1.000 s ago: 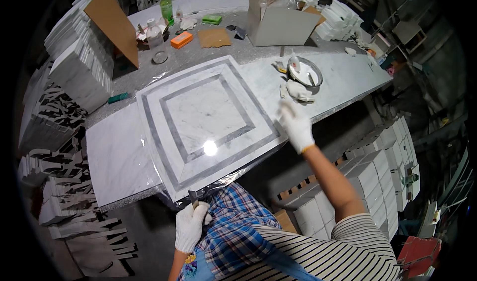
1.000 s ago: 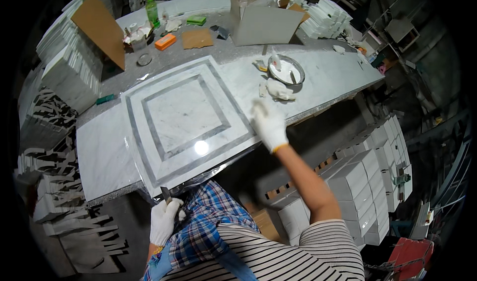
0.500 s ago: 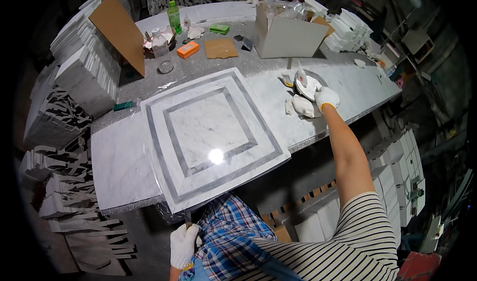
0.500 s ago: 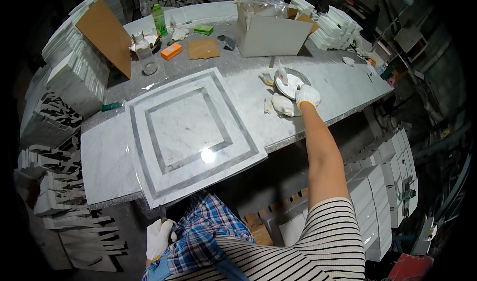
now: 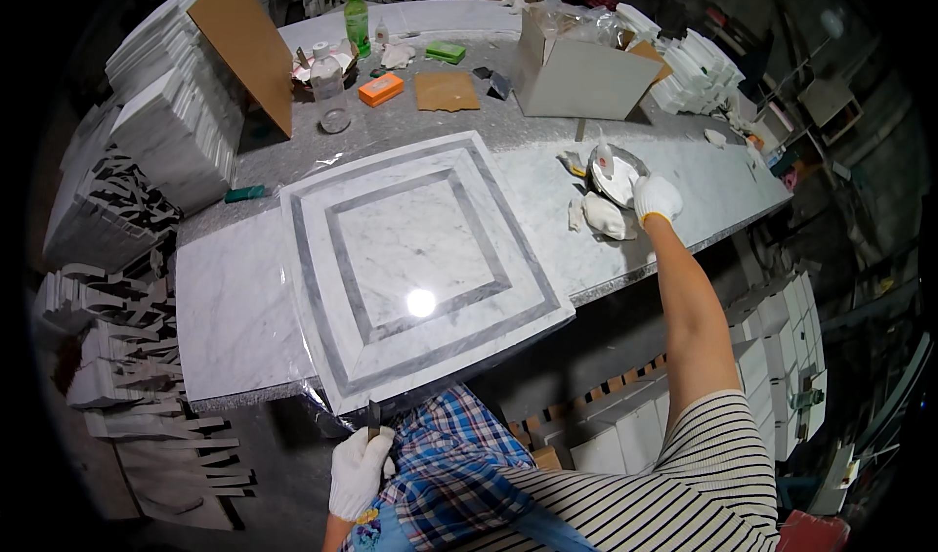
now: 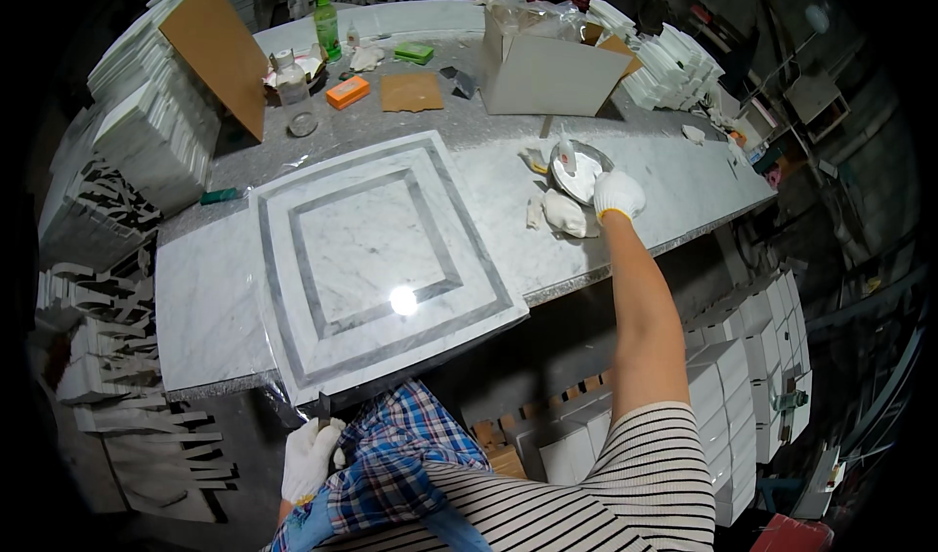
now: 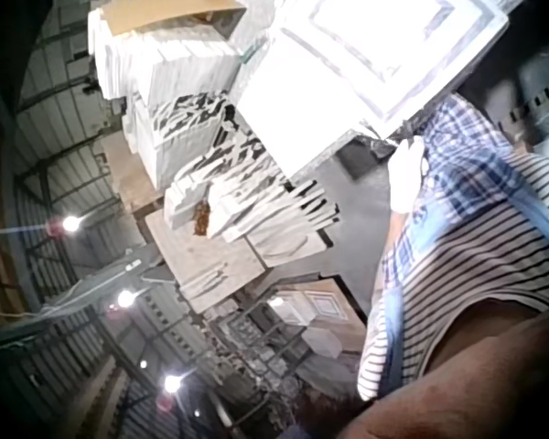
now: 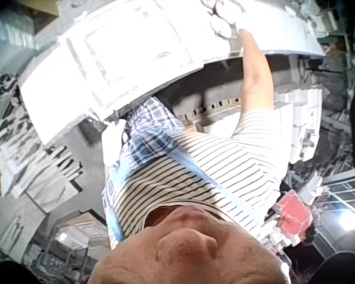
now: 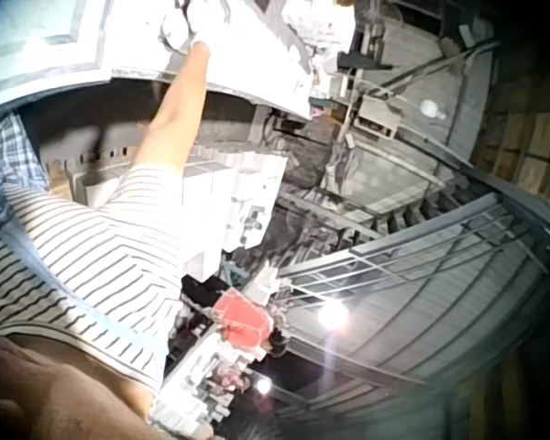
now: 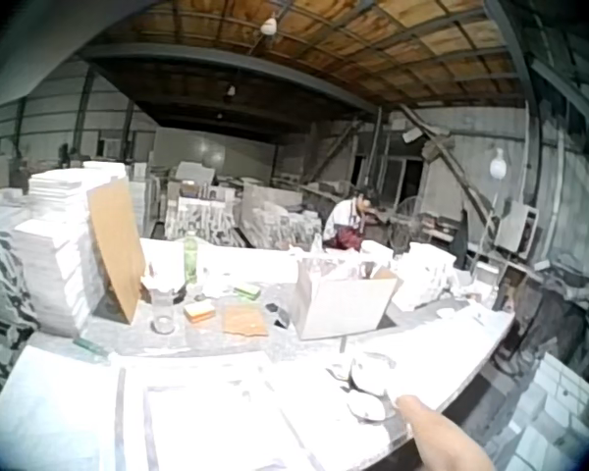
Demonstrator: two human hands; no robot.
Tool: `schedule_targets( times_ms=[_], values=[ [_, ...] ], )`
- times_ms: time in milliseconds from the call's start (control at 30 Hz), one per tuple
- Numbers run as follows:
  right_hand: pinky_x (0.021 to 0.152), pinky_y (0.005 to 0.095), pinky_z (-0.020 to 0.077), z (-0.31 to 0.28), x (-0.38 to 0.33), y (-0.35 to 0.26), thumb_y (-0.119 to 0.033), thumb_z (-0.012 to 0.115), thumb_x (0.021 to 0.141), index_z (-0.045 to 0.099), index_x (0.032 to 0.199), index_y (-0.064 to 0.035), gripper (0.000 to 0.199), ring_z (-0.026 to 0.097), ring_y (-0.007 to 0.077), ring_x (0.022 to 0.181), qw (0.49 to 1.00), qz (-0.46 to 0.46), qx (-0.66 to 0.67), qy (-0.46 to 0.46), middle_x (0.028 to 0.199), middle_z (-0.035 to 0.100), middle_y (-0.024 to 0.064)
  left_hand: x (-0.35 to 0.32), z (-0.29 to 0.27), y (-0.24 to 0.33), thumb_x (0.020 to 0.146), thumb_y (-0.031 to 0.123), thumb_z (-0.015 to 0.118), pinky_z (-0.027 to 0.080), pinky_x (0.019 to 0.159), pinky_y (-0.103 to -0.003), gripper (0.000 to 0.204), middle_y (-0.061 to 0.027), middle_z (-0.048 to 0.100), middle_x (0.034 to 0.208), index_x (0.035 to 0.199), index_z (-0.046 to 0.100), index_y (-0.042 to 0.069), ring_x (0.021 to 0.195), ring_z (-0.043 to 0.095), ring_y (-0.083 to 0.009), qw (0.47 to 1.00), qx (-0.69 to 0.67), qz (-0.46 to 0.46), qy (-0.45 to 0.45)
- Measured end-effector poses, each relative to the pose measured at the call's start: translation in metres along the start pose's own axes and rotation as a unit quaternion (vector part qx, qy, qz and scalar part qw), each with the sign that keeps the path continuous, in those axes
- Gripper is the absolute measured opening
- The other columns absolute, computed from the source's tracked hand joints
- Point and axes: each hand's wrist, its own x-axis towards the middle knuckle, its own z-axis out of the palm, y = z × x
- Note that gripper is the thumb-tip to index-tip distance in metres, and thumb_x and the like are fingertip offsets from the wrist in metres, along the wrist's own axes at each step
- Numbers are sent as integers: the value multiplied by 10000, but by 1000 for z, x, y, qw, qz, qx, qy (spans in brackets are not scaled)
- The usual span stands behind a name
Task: The person applies a clear protective film to a square marble-patterned tile. They use a metal squeegee to smooth the film and a utility knife to trim the excess material along the edges. The person works methodically around the perimeter of the tile, ensuring a tight fit.
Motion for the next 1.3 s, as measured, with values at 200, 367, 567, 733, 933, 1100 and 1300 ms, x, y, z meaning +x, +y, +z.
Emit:
schedule_targets(
  times_ms=[200,367,567,733,933,1100,1300],
  values=[
    [750,455,567,-8,-70,-6,-324,468,1031,640,1156,-21,370,754,335,871,970,-137,171,107,945,759,213,0,0,2,1021,259,602,429,551,-267,347,-37,611,638,1106,710,-59,561,546,-86,999,-16,12,-30],
    [717,331,542,-34,-248,-53,-139,585,1016,613,1246,2,272,670,170,741,818,-219,489,-209,788,691,127,0,-2,27,991,255,625,407,542,-270,313,-42,613,632,944,717,-41,549,547,-110,999,-43,-3,-25],
    [667,381,545,-57,-427,-87,-166,712,941,695,1220,-100,288,702,298,752,716,-571,396,-65,847,717,131,0,-6,17,988,241,616,421,504,-267,292,-50,603,592,869,691,-15,509,533,-114,996,-84,-22,-25],
    [521,400,469,-58,-482,-109,-226,676,900,672,1113,-145,228,605,236,581,662,-675,326,-20,638,583,37,-17,-22,0,999,246,581,391,492,-275,312,-39,562,571,901,688,-31,495,488,-106,997,-80,-16,-4],
    [516,402,476,-35,-491,-118,-201,658,897,652,1063,-119,185,627,255,559,651,-711,266,-19,606,586,55,-43,-32,-16,991,247,576,388,521,-270,318,-38,561,581,893,685,-34,513,483,-98,997,-70,-25,9],
    [553,450,507,-48,-499,-124,-237,636,973,672,1020,-110,140,671,319,605,690,-606,374,-131,653,647,112,-49,-42,-31,993,261,577,421,550,-300,318,-71,614,628,911,695,-24,559,559,-140,999,-39,-6,37],
    [552,408,495,-66,-500,-127,-244,683,945,697,1047,-134,151,642,273,601,674,-641,362,-53,658,636,76,-40,-37,-45,982,338,632,512,748,-467,254,-148,741,829,943,725,106,790,712,-347,843,467,73,257]
  ],
)
